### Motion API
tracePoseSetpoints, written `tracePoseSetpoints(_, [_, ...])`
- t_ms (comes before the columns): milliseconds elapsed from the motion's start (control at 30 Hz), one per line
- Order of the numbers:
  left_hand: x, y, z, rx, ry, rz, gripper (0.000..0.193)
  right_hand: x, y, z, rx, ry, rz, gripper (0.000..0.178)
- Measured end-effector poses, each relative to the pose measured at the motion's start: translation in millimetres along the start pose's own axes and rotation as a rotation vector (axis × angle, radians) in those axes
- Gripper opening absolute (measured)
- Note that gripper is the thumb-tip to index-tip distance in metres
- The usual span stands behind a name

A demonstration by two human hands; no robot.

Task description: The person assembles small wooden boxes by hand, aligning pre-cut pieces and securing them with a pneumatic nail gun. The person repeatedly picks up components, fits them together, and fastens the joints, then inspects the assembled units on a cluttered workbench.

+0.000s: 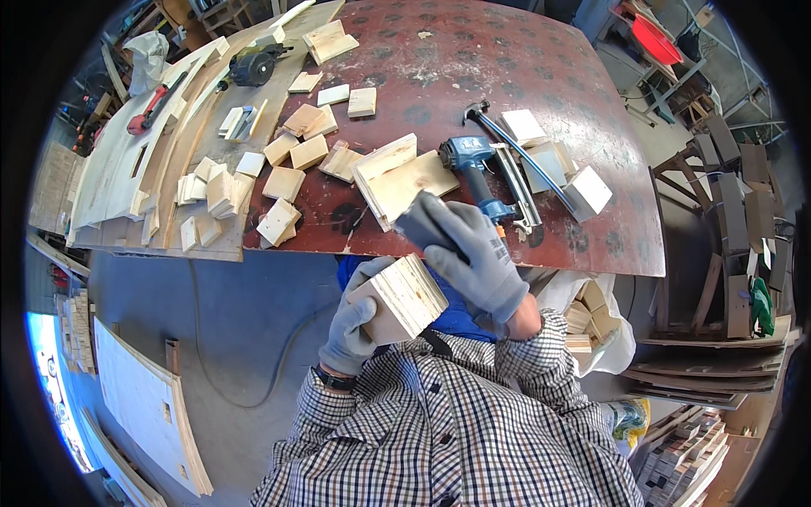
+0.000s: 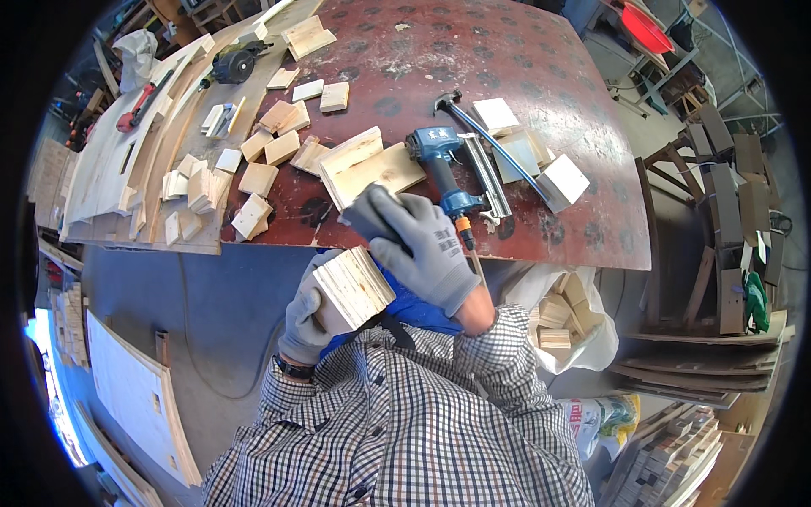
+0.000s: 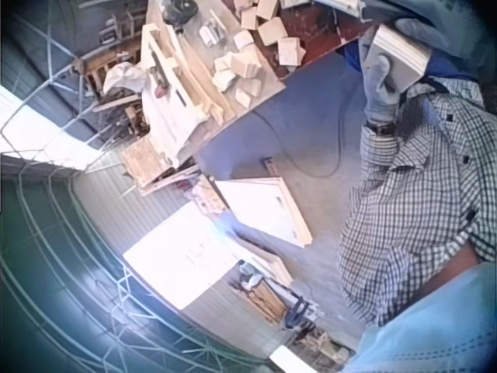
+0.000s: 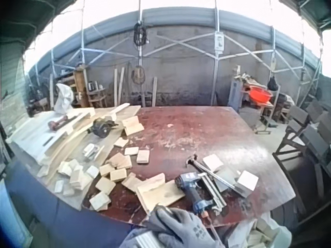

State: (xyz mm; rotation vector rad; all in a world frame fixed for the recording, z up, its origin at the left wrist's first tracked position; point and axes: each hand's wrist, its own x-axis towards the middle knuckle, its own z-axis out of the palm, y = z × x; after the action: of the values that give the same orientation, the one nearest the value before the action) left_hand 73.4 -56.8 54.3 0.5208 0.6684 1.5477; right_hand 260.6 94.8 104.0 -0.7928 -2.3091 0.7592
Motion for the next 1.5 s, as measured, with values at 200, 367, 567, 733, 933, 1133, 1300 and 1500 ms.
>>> tracePoseSetpoints(200, [-9.0,9.3,7.2,0.042,0.125,-0.052,0.071,-3.8,-42.2,-19.8,0.081,-0.043,-0.313,0.067])
tracePoseSetpoints(367, [-5.3,10.5,5.2,-0.134,0.108,0.092,0.063,-35.3,-62.6,-22.7,0.015,-0.208,-0.268,0.07])
tracePoseSetpoints(567, [-3.0,3.3,1.1,-0.013,0.07,-0.067,0.055,-1.5,-27.5,-0.1,0.022,-0.039,-0.139,0.066])
tracePoseSetpoints(733, [2.0,0.4,-18.9,-0.443,-0.026,0.064,0.077,14.6,10.5,3.3,0.202,0.035,0.064,0.07])
tracePoseSetpoints(933, [-1.1,-3.4,-43.0,-0.571,-0.067,0.17,0.078,2.1,-45.8,11.5,0.792,-0.148,0.056,0.07])
tracePoseSetpoints(1133, [7.0,30.5,-65.3,-0.564,0.125,0.265,0.086,-52.5,-35.4,-8.3,0.612,-0.302,-0.113,0.078])
tracePoseSetpoints(1300, [7.5,25.2,-53.1,-0.491,0.072,0.262,0.079,-27.4,-39.3,-12.6,0.534,-0.066,0.028,0.079])
tracePoseSetpoints(1500, [5.8,30.7,13.9,0.045,0.151,0.201,0.073,2.1,-56.8,-11.0,0.031,-0.051,-0.269,0.07])
